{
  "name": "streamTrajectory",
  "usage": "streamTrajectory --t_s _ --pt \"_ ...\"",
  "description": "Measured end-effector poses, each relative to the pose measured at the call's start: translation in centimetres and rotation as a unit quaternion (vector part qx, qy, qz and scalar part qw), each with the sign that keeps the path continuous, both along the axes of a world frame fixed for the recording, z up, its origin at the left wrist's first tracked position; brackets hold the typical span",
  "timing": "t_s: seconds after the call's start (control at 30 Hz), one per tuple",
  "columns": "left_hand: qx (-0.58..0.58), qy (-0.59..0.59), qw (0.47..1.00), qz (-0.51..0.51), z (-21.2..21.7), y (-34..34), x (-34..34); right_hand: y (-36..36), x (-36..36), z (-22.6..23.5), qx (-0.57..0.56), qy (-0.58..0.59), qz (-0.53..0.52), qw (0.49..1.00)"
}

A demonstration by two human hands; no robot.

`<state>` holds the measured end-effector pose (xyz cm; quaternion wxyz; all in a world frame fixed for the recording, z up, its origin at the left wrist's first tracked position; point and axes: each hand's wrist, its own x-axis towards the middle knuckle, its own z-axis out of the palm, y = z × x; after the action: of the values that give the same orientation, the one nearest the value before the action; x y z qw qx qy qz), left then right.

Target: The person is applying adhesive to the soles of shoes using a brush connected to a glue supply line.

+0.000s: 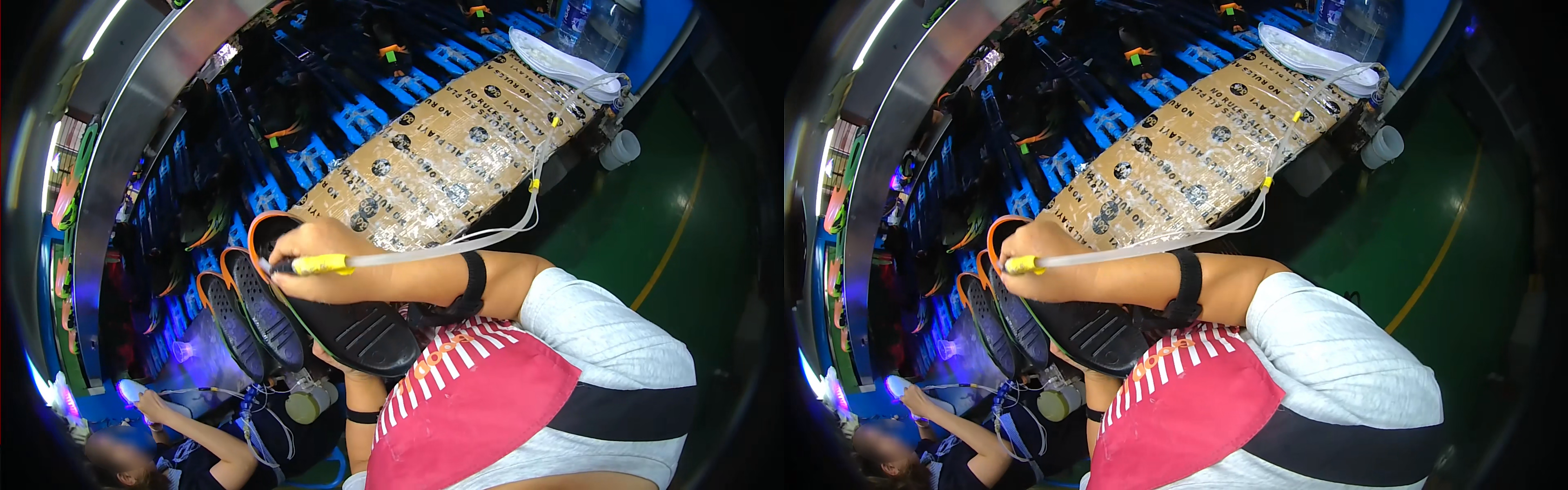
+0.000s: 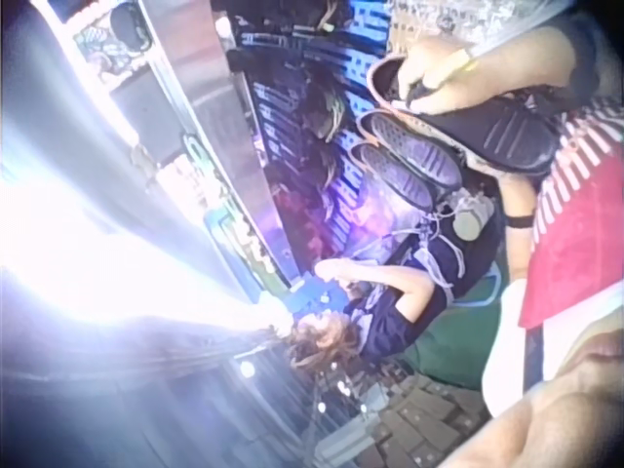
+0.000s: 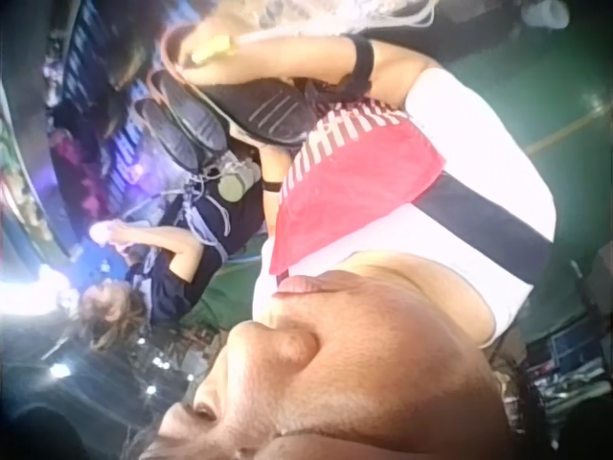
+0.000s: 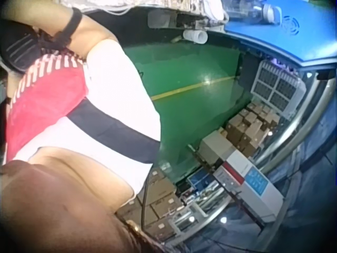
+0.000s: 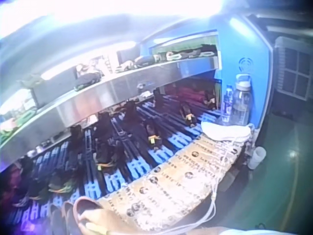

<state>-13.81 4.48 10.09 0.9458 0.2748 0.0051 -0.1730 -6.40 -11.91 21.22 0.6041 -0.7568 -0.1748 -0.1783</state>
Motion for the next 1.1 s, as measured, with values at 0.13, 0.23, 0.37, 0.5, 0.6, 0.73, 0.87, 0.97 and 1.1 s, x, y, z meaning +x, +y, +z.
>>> streamTrajectory --t_s 0.13,0.23,0.37,0.5,0.6,0.73,0.87,0.97,1.1 --pt "0.002 0.001 1.000 0.007 -0.2 0.1 -0.1 -0.3 -1.1 0.6 0.055 0.027 0.062 0.996" --pt "0.006 0.006 1.000 0.009 -0.3 0.3 -0.3 -0.4 -1.3 0.5 0.070 -0.003 0.019 0.997" --pt "0.007 0.010 1.000 0.013 -0.4 0.3 -0.5 0.4 -1.1 -0.6 -0.038 -0.090 -0.050 0.994" --pt "0.007 0.009 1.000 0.009 -0.4 0.1 -0.6 1.2 -1.0 -1.3 -0.102 -0.155 -0.018 0.983" --pt "0.005 0.010 1.000 0.012 -0.5 0.3 -0.6 1.0 -1.6 -0.7 -0.053 -0.135 0.049 0.988" --pt "0.001 0.004 1.000 0.016 -0.7 0.3 -0.3 0.3 -2.0 0.3 0.050 -0.095 0.002 0.994" --pt "-0.010 -0.008 1.000 0.014 -0.7 0.3 0.2 1.5 -1.9 -1.6 -0.096 -0.147 -0.053 0.983" --pt "-0.023 -0.021 0.999 0.011 -0.6 0.1 1.0 2.3 -2.7 -2.0 -0.061 -0.126 0.049 0.989" --pt "-0.037 -0.041 0.998 0.008 -0.8 0.1 2.0 1.3 -2.6 -1.1 0.069 -0.123 0.088 0.986"
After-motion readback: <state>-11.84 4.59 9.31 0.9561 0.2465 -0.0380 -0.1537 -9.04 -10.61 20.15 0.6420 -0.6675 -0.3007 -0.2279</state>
